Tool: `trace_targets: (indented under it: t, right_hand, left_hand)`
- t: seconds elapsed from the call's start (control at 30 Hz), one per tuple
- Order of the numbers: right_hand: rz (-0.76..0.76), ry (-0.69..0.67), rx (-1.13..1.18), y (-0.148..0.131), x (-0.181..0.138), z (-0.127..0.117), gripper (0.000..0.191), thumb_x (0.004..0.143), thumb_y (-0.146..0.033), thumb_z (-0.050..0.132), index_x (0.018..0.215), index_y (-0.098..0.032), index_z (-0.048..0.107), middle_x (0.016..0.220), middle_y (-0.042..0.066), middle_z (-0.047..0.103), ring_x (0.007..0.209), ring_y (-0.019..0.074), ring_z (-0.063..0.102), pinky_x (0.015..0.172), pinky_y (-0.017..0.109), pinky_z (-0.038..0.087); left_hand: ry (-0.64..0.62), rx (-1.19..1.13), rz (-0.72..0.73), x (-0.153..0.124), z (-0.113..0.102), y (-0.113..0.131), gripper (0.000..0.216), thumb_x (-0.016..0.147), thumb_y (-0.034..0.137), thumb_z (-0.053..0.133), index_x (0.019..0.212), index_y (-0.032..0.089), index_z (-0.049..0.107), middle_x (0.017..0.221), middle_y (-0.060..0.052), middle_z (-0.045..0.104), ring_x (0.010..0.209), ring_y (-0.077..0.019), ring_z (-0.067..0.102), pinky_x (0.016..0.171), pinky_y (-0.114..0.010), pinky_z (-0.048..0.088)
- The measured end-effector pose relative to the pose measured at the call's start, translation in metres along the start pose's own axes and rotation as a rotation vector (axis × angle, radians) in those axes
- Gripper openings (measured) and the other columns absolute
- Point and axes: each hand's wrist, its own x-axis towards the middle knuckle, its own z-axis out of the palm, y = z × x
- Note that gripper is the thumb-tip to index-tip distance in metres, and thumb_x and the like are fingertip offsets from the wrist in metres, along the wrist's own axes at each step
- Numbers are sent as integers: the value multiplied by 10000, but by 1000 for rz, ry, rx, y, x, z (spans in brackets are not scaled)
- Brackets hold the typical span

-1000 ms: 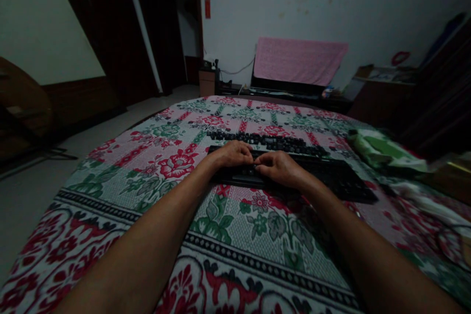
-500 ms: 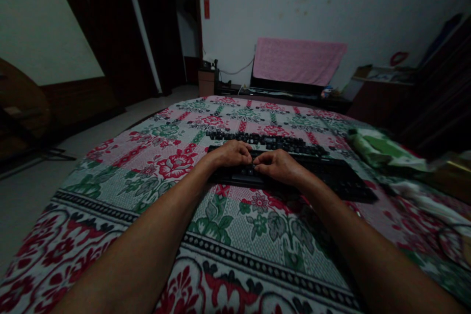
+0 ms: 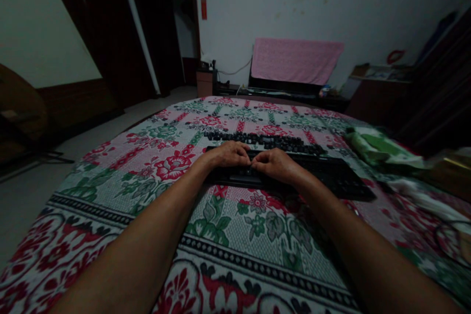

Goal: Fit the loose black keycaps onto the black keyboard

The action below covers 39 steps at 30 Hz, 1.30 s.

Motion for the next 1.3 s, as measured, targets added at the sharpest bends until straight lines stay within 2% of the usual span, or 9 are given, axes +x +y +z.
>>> trace_targets:
  t: [0.13,0.3,0.5,0.67,0.83,1.17,1.3]
  right_hand:
    - [-4,-18,-22,-2,3,-1,271,692,-304,450,708,-132,658,548,-15,549,498,76,433,464,188,287]
    - [107,-63,-9,-9,6,-3,256,677,-297,452,648,-132,646,493,-12,510,443,69,396,421,189,272]
    - [165,-86,16,-14,9,-5,243,664,-306,472,631,-140,646,483,-1,509,417,71,374,397,200,265]
    - [129,-83,3,-12,9,-6,256,669,-308,464,583,-132,628,457,-11,475,417,65,360,399,197,259]
    - [62,-65,33,-8,6,-7,263,674,-324,468,652,-134,649,486,-16,492,439,62,375,417,184,274]
    - [128,-70,47,-6,7,-5,223,649,-304,488,661,-137,634,517,-14,524,451,62,400,420,170,294]
    - [135,-31,-28,-9,8,-3,210,653,-286,481,652,-140,633,529,-5,542,460,69,423,427,176,289]
  left_hand:
    - [-9,19,20,0,1,0,184,688,263,546,737,135,669,1165,-61,490,1025,-161,478,820,-218,378]
    - [10,78,71,4,3,-5,201,685,294,550,731,138,668,1115,-57,522,1014,-165,484,801,-209,383]
    - [29,106,79,7,6,-9,222,679,311,550,750,139,670,1143,-67,507,1013,-173,489,808,-215,383]
    - [33,137,63,7,6,-9,239,681,337,538,743,149,671,1152,-60,505,1019,-170,488,805,-207,383]
    - [42,138,42,5,5,-3,243,674,342,541,737,143,667,1147,-68,510,1011,-165,492,820,-208,378]
    - [54,138,47,5,6,-4,222,666,317,557,759,147,665,1136,-61,515,1033,-169,474,843,-214,371]
    - [62,160,24,5,7,-3,201,663,302,557,736,149,665,1141,-52,508,1006,-170,488,812,-211,387]
